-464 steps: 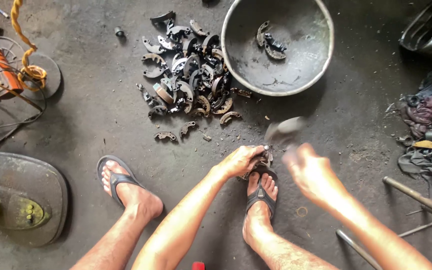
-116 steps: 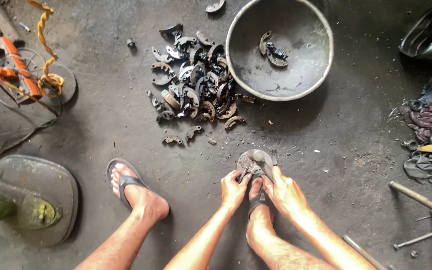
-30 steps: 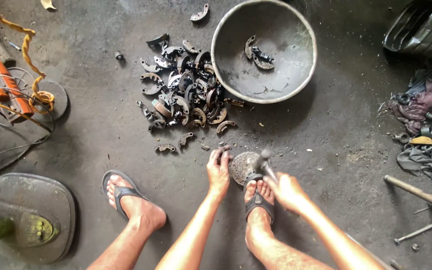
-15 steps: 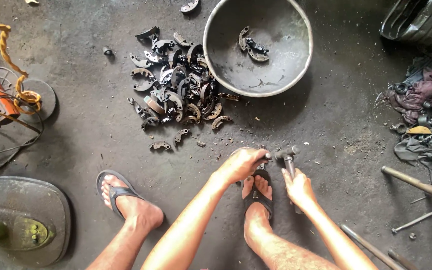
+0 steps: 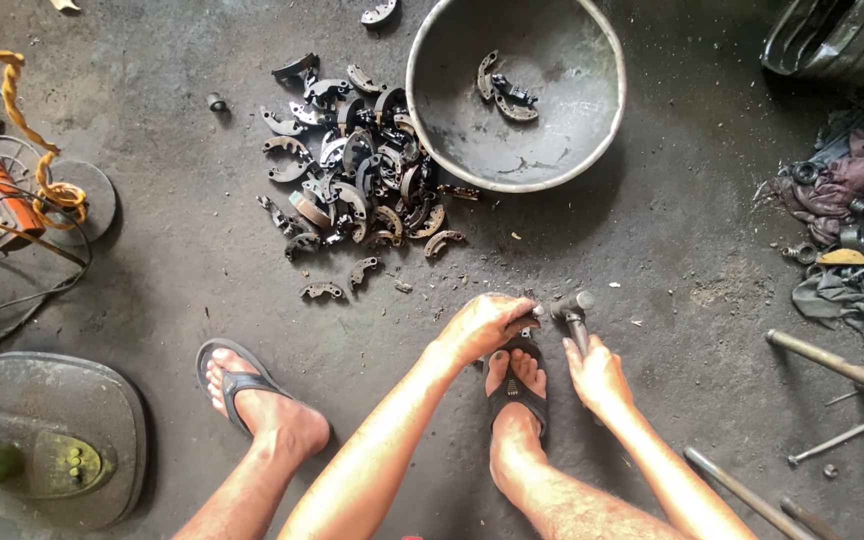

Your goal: Removing old brake lining material from motorcycle brake shoes using a hammer and punch.

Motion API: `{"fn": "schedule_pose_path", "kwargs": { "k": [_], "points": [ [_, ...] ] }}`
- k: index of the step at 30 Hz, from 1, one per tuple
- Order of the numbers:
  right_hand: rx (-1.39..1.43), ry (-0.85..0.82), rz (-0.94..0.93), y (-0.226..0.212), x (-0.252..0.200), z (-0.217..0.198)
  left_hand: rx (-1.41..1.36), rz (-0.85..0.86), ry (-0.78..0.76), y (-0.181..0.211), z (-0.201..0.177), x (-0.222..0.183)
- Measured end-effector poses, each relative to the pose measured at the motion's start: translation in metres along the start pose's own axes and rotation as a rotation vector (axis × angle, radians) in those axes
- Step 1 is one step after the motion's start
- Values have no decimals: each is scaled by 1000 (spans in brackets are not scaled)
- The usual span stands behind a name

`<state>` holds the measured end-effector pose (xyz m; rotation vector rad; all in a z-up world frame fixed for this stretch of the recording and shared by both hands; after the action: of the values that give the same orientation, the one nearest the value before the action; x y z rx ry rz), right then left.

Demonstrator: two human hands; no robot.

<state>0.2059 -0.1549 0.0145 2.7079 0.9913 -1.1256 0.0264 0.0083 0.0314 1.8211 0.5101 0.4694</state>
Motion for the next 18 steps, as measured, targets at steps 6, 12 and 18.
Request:
{"fn": "schedule_pose_path", "kwargs": {
  "k": [6, 12, 18],
  "points": [
    [-2, -3, -9, 3, 2, 1, 14, -39, -37, 6, -3, 4],
    [3, 3, -10, 3, 2, -1, 54, -112, -96, 10, -3, 8],
    [-23, -39, -33, -16, -8, -50, 65, -111, -89, 10, -2, 12]
  ]
}}
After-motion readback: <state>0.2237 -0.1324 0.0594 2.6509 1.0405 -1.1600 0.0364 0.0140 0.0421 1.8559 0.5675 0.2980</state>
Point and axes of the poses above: each hand's wrist, its own x-axis towards the middle knuckle, its own z-axis out of the palm, y = z × x, the point moved 2 cm from there along x, towards the middle knuckle, and after that the axes turned 9 degrees about -x, right-handed, at the moved point
